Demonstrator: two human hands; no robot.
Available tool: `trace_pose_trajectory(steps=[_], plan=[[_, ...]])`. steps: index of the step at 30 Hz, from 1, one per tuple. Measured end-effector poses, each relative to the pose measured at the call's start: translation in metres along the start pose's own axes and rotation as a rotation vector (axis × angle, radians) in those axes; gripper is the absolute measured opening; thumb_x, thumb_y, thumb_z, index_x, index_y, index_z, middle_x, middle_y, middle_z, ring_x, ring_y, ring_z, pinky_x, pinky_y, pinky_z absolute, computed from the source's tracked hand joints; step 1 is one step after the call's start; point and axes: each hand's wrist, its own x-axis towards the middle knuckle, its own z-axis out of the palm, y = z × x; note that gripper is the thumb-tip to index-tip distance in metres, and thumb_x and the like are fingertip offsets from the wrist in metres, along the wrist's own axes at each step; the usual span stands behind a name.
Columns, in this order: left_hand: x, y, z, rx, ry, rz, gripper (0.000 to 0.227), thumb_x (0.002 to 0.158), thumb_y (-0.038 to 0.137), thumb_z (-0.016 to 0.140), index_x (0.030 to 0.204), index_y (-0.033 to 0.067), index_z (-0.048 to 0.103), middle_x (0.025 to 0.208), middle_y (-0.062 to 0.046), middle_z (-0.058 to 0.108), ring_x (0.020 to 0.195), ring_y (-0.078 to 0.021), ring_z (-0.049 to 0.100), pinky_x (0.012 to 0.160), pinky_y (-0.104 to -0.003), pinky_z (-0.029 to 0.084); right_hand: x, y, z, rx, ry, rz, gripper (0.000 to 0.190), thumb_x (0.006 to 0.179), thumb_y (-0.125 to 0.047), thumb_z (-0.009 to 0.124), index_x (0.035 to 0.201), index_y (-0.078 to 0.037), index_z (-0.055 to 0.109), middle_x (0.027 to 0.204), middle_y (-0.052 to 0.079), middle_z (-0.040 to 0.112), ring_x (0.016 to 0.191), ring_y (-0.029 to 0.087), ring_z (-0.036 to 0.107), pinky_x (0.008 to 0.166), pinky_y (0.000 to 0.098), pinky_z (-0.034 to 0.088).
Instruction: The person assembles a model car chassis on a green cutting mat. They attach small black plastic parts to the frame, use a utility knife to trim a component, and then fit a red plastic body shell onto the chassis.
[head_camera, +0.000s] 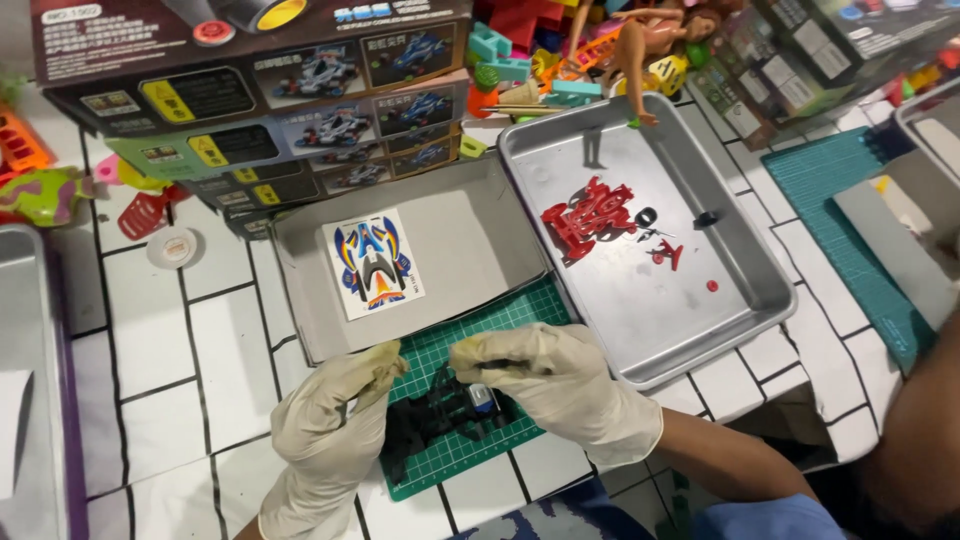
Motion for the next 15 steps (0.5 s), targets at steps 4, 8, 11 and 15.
trace_pose_trajectory(steps=[4, 8, 11, 15], plan=[[-0.002, 0.004, -0.001, 0.008, -0.010, -0.103, 0.011, 0.084, -0.008, 0.078, 0.093, -0.0065, 0.072, 0.095, -0.018, 0.076, 0.079, -0.0217, 0.078, 0.077, -0.028, 0.067, 0.023, -0.007, -0.008, -0.671, 0.060, 0.110, 0.026, 0.089, 0.000, 0.076, 0.113, -0.005, 0.073, 0.116, 0.009, 0.078, 0.108, 0.019, 0.078, 0.101, 0.0271, 0.063], [-0.018, -0.008, 0.006, -0.165, 0.007, -0.121, 0.023, 0.078, -0.015, 0.078, 0.099, -0.0139, 0.067, 0.102, -0.028, 0.073, 0.084, -0.0289, 0.078, 0.079, -0.032, 0.070, 0.048, 0.003, -0.015, -1.013, -0.086, 0.302, 0.042, 0.090, -0.002, 0.068, 0.129, -0.016, 0.070, 0.129, 0.008, 0.071, 0.120, 0.025, 0.066, 0.107, 0.0348, 0.051], [-0.016, 0.002, 0.005, -0.266, 0.077, -0.306, 0.021, 0.081, -0.021, 0.066, 0.102, -0.0201, 0.064, 0.104, -0.034, 0.070, 0.080, -0.0345, 0.074, 0.087, -0.045, 0.070, 0.065, -0.009, -0.006, 0.123, 0.292, 0.753, 0.022, 0.096, -0.031, 0.067, 0.085, -0.016, 0.056, 0.088, -0.006, 0.036, 0.079, 0.008, 0.027, 0.067, 0.0287, 0.021], [0.000, 0.020, 0.001, 0.088, -0.036, -0.235, 0.012, 0.090, -0.008, 0.073, 0.102, -0.0102, 0.073, 0.094, -0.020, 0.075, 0.080, -0.0234, 0.076, 0.083, -0.030, 0.065, 0.059, -0.038, -0.030, -0.752, -0.295, 0.272, 0.075, 0.082, 0.017, 0.031, 0.147, -0.013, 0.052, 0.161, 0.025, 0.038, 0.153, 0.040, 0.032, 0.122, 0.0495, 0.032]])
